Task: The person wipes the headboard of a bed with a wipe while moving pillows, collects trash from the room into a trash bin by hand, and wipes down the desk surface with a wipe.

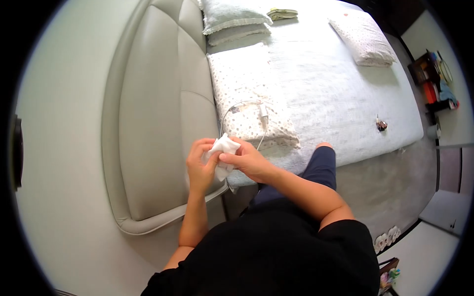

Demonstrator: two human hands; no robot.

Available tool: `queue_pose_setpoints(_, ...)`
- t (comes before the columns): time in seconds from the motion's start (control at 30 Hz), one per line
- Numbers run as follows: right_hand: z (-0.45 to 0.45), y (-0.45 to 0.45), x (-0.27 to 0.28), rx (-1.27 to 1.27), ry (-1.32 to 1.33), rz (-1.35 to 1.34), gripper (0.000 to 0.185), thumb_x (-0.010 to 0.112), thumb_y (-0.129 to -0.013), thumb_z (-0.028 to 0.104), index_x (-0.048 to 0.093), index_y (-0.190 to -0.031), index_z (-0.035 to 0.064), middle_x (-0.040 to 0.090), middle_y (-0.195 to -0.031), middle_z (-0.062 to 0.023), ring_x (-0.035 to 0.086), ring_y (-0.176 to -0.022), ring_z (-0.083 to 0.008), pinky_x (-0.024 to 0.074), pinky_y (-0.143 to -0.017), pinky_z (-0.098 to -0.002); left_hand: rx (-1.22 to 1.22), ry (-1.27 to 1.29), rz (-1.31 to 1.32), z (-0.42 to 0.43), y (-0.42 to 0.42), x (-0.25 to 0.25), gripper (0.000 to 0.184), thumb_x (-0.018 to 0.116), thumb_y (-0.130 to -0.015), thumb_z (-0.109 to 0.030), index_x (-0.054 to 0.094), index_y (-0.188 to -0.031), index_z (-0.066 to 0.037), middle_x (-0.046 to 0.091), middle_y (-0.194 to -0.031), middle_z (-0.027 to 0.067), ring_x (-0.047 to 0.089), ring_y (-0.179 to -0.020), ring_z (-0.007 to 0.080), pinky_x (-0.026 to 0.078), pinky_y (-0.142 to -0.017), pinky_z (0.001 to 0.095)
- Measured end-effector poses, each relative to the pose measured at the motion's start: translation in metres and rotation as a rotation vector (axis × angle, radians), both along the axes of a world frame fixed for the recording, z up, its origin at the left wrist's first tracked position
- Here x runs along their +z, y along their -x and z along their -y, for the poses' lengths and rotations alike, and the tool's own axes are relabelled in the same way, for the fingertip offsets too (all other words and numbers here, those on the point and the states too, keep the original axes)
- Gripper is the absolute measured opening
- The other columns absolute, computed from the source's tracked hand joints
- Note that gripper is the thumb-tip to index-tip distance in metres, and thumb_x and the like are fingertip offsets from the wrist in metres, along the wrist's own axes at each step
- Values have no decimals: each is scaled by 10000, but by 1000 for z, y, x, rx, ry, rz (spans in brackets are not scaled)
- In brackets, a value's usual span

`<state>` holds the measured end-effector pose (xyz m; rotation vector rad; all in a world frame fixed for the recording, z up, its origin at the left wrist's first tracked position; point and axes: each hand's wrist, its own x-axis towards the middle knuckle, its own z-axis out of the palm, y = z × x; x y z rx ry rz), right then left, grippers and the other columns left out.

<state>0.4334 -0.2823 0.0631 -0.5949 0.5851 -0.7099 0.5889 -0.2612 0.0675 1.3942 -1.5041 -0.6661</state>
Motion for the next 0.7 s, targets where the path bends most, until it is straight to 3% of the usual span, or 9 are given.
queue_pose_setpoints(0.1, -3, -10, -14, 19, 52, -198, 385, 598, -863, 164, 409, -1182, 58, 545, -998, -50, 549, -899, -122, 481, -734, -275, 137, -40, 14, -12, -3, -12, 149, 697, -730, -92, 608, -817, -9, 618, -797, 102, 593, -718, 218, 463, -648, 307)
queue_pose_setpoints(0.2, -2, 2, -21, -115, 161, -402, 433, 609, -848, 125, 384, -1211, 55, 526, -1061, -87, 558, -893, -134, 490, -726, -275, 263, -138, -11, -14, 2, -20, 141, 689, -761, -118, 597, -785, -13, 600, -689, 68, 557, -623, 158, 448, -584, 288)
queue_pose_setpoints(0.33, -3, 43, -9, -427, 1156, -930, 448, 674, -765, 120, 462, -1153, 48, 493, -1147, -135, 550, -1003, -278, 477, -809, -349, 272, -149, -66, -4, 32, -31, 171, 668, -805, -148, 577, -777, -6, 572, -659, 30, 511, -600, 95, 431, -553, 263)
queue_pose_setpoints(0.43, -5, 67, -7, -290, 1230, -763, 453, 688, -746, 132, 473, -1136, 50, 496, -1123, -140, 526, -1015, -310, 459, -838, -362, 200, -153, -191, 10, 76, -29, 158, 636, -835, -139, 564, -815, -1, 570, -702, 18, 499, -620, 75, 422, -553, 246)
queue_pose_setpoints(0.53, 6, 106, -15, -347, 1090, -645, 452, 707, -738, 161, 476, -1110, 51, 511, -1098, -126, 534, -998, -286, 452, -841, -357, 100, -240, -376, 25, 121, -31, 144, 581, -873, -138, 551, -857, 2, 566, -752, 16, 497, -663, 66, 417, -582, 229)
queue_pose_setpoints(0.57, 8, 128, -8, -327, 918, -607, 456, 725, -730, 194, 477, -1087, 56, 520, -1083, -117, 536, -992, -260, 447, -836, -348, 63, -281, -441, 32, 137, -31, 145, 560, -887, -140, 547, -870, 3, 565, -769, 17, 498, -680, 64, 415, -595, 223)
queue_pose_setpoints(0.67, 20, 202, -18, -429, 983, -653, 428, 735, -730, 216, 496, -1047, 58, 559, -1010, -107, 563, -944, -231, 454, -803, -329, -82, -355, -360, 45, 198, -22, 219, 486, -930, -191, 546, -878, 13, 553, -774, 17, 501, -713, 65, 416, -637, 227)
queue_pose_setpoints(0.7, 22, 234, -20, -405, 894, -661, 408, 734, -731, 213, 504, -1029, 55, 569, -980, -102, 569, -920, -221, 455, -792, -322, -173, -396, -399, 50, 225, -20, 305, 414, -957, -232, 562, -934, 34, 582, -801, 43, 534, -740, 87, 432, -670, 233)
